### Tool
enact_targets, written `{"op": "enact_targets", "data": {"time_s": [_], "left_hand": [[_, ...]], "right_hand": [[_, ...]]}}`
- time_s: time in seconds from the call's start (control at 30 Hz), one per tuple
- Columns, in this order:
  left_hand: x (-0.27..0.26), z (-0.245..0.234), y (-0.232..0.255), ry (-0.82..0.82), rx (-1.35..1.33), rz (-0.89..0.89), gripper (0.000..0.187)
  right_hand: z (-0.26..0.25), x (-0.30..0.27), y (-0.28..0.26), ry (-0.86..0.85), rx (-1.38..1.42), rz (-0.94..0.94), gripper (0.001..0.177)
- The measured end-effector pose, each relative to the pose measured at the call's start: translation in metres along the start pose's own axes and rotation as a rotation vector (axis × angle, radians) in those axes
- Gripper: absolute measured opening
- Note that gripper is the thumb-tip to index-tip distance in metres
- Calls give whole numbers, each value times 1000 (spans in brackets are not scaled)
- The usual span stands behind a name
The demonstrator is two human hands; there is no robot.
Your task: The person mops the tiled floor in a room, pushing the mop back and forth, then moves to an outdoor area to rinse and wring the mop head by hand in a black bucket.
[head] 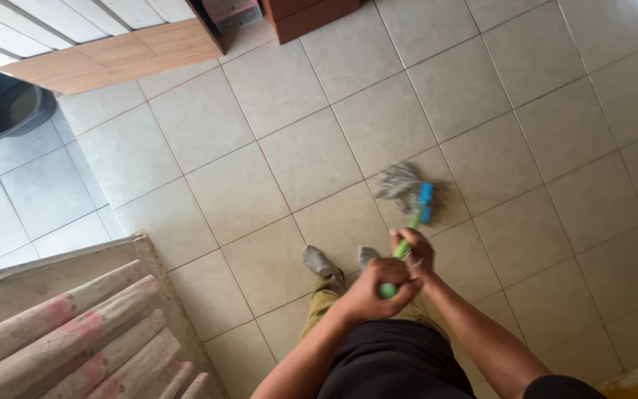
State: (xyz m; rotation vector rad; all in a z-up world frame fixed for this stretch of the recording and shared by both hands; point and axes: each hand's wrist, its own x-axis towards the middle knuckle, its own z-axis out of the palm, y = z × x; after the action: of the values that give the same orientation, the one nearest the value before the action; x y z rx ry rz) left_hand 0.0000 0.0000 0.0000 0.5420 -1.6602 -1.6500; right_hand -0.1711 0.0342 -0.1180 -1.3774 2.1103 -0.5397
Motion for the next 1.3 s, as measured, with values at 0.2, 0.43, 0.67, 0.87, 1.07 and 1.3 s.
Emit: {"op": "enact_targets", "data": {"time_s": [0.2, 0.43, 0.67, 0.87, 1.07, 1.3], "left_hand": [[-12, -44, 18, 184, 36, -73, 30], [-82, -110, 100, 574, 207, -38, 31], [-99, -174, 115, 648, 519, 38, 36], [-104, -182, 126, 515, 331, 142, 32], [-46, -134, 41, 191, 163, 14, 32], [55, -67, -16, 62, 50, 56, 22]], "right_hand": [[54, 27, 14, 79, -106, -161, 31], [146, 38, -127, -177, 78, -543, 27], [213, 65, -258, -509, 83, -714, 33], [172, 52, -231, -384, 56, -799, 30], [91, 73, -91, -308, -98, -347, 35], [39, 124, 47, 44, -239, -63, 33]]}}
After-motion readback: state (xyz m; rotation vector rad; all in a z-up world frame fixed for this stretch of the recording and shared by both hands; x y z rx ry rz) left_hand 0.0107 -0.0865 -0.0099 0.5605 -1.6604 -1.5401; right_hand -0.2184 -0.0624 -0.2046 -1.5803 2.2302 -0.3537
